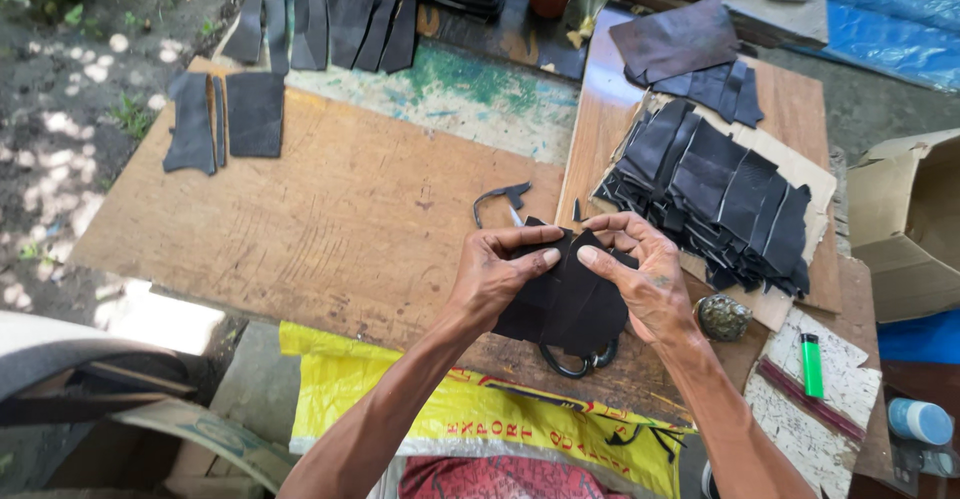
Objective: The person assembles small black rubber pieces on a wooden workbench. They pick up individual pieces, align them, and stack them into a growing pile. The person handles the rubber parts by hand, occasionally using a pair of scissors that rests on the table.
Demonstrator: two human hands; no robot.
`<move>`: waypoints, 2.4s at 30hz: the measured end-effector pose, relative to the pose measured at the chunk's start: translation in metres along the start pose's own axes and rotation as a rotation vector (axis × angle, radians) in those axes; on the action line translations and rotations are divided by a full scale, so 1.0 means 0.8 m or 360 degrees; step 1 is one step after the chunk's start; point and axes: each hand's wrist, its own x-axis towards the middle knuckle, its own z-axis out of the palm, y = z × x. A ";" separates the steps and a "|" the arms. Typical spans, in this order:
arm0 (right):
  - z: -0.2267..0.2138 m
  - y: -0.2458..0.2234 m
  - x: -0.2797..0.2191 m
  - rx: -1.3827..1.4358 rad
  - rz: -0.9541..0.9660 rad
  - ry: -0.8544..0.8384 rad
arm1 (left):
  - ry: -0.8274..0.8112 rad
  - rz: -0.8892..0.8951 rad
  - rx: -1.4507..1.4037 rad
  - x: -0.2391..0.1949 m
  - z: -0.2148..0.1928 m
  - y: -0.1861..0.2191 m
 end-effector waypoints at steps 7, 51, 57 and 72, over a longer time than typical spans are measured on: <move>0.004 0.021 -0.007 -0.0034 0.0009 0.0103 | 0.0076 -0.0008 -0.0122 -0.011 -0.008 -0.025; 0.016 0.013 -0.012 -0.0240 0.0107 -0.0072 | 0.0192 0.0270 0.0446 -0.031 -0.009 -0.030; 0.013 0.014 -0.005 -0.0284 0.0088 -0.0056 | 0.0235 0.0398 0.0653 -0.034 -0.008 -0.031; 0.047 0.060 -0.011 0.0143 0.0314 -0.0103 | 0.0260 0.0062 0.0412 -0.041 -0.062 -0.019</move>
